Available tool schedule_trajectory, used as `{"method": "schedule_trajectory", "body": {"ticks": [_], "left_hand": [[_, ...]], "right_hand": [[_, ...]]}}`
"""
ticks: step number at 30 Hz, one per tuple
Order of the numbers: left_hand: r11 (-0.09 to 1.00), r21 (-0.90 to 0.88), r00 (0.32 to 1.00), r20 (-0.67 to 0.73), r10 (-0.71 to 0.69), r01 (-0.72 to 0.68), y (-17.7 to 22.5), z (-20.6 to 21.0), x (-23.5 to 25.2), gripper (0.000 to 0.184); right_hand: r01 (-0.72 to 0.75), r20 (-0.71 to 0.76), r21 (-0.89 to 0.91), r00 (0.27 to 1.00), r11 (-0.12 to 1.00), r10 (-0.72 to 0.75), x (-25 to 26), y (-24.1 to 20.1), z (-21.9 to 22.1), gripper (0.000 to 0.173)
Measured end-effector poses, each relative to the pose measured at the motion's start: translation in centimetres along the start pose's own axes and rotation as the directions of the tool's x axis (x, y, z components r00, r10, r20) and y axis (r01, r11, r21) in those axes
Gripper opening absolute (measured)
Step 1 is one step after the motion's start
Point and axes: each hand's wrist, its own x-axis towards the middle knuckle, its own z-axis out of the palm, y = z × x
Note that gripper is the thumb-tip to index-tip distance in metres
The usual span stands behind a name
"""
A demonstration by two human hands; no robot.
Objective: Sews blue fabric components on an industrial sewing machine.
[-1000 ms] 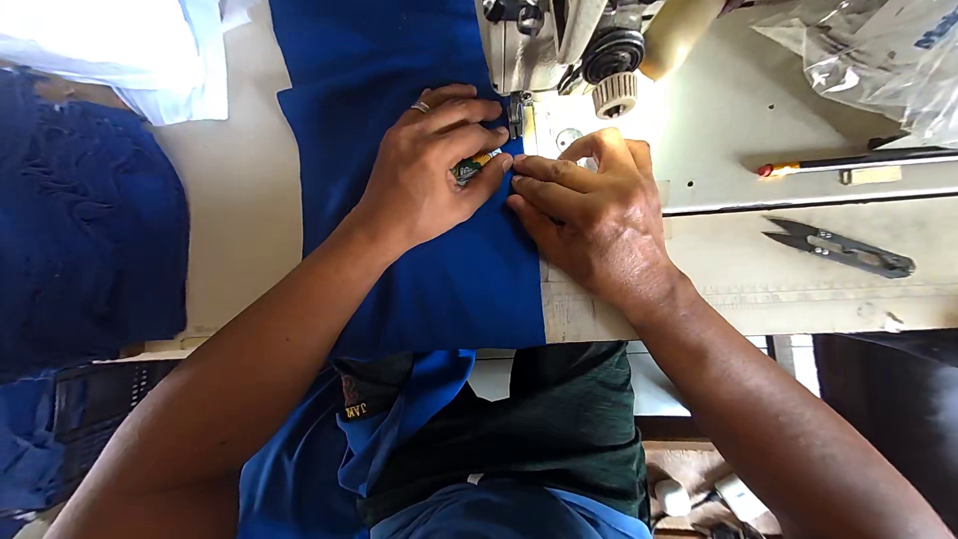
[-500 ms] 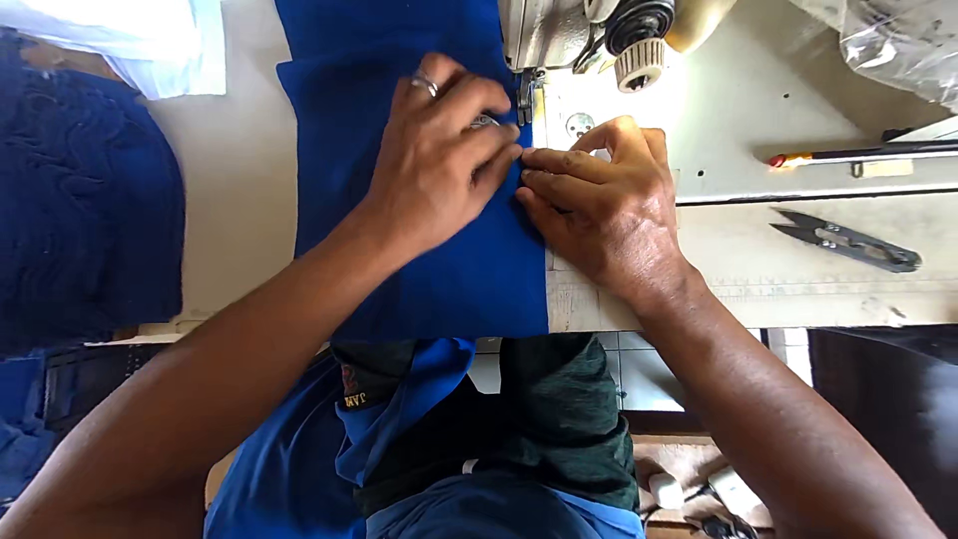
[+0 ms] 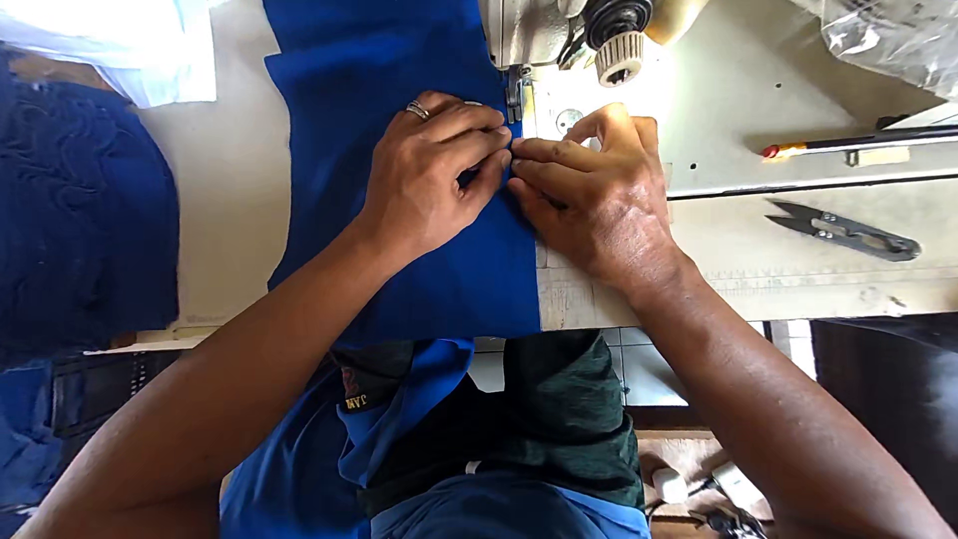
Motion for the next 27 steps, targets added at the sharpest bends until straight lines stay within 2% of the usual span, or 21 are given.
{"method": "schedule_trajectory", "body": {"ticks": [13,17,20,22,27], "left_hand": [[0.999,-0.032,1.0,-0.011,0.02,-0.02,-1.6,0.3,1.1,0.023],[0.999,-0.036,1.0,0.018,0.021,-0.02,-1.3,-0.1,1.2,0.024],[0.998,0.039,0.998,0.032,-0.051,0.05,1.3,-0.6,0.4,0.021],[0.991,0.078,0.992,0.058,-0.111,0.106,2.5,-0.4,-0.3,0.025],[0.997,0.038,0.997,0.023,-0.072,0.071,1.9,0.1,-0.6,0.027]], "right_hand": [[-0.027,0.027,-0.044,0.999,0.999,0.028,0.6,0.4,0.2,0.032],[-0.087,-0.09,0.006,0.992,0.996,0.087,0.1,0.6,-0.2,0.025],[-0.142,-0.156,0.03,0.977,0.989,0.145,0.0,0.7,-0.3,0.021],[-0.123,-0.134,0.036,0.983,0.992,0.127,0.0,0.6,-0.2,0.021],[-0.088,0.002,-0.039,0.996,0.995,0.088,0.3,0.4,0.0,0.028]]}}
